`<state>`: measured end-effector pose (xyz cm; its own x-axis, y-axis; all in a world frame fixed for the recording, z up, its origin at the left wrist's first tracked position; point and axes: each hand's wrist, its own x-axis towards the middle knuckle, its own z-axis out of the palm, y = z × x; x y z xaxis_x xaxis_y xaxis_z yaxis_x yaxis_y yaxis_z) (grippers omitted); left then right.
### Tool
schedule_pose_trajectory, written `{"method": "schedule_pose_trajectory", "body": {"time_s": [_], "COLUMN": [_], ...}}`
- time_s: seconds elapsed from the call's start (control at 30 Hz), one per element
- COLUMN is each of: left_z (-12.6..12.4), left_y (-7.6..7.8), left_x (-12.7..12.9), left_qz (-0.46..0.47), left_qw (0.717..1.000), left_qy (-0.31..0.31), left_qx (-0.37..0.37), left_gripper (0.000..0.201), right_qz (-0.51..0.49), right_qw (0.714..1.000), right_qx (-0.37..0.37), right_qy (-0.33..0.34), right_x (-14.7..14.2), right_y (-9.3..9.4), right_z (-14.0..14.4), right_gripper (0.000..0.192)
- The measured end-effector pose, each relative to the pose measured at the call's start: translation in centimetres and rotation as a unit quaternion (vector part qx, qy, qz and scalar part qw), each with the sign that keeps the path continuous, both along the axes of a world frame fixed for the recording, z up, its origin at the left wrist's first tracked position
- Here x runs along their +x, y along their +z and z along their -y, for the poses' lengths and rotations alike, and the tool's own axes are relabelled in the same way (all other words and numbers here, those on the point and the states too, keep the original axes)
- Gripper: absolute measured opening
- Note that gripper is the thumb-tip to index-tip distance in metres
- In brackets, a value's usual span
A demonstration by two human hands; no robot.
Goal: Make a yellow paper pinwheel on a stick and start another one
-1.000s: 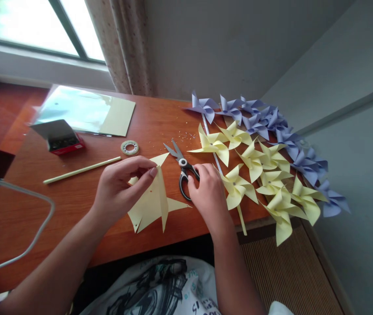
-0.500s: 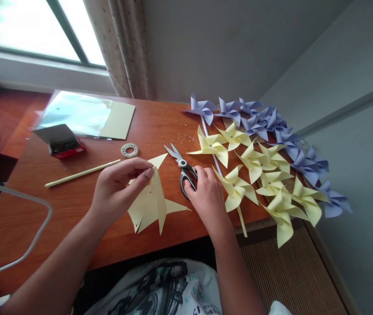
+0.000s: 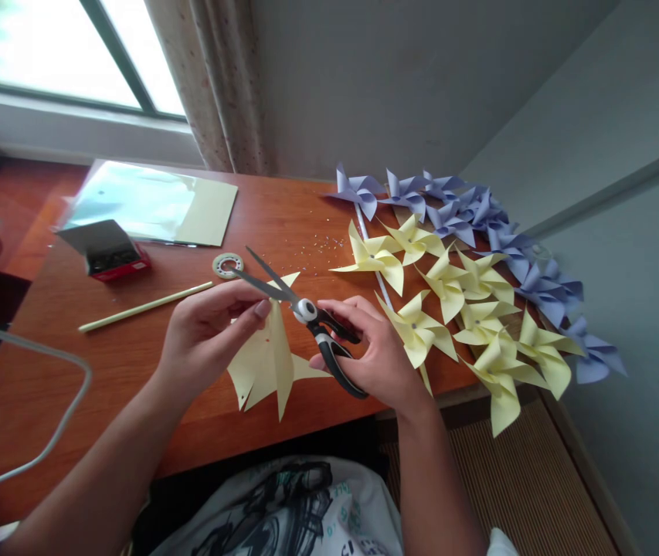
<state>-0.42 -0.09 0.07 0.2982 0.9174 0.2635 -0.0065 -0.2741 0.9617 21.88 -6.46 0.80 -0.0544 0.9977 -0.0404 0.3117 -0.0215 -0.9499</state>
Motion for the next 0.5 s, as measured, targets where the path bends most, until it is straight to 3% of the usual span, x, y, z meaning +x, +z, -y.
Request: {"method": "schedule_pose_trajectory", "body": {"time_s": [0.13,0.5], "left_z": [0.0,-0.1], "left_y": [0.0,0.4], "left_x": [0.0,-0.1], "left_qz": [0.01,-0.008], "left_qw": [1.0,0.999], "left_qy": [-0.014,-0.037], "left_qx": [0.007,0.04], "left_gripper": [0.013,0.013], "right_qz": [0.061,0.099], "right_qw": [0.998,0.993], "right_qx": [0.021,0.054], "right_qy": [0.011,0.038], "right_x": [0.1,0.7], "right_y": [0.6,1.2], "right_z": [0.0,0.2], "right_gripper": [0.059,0.059]}}
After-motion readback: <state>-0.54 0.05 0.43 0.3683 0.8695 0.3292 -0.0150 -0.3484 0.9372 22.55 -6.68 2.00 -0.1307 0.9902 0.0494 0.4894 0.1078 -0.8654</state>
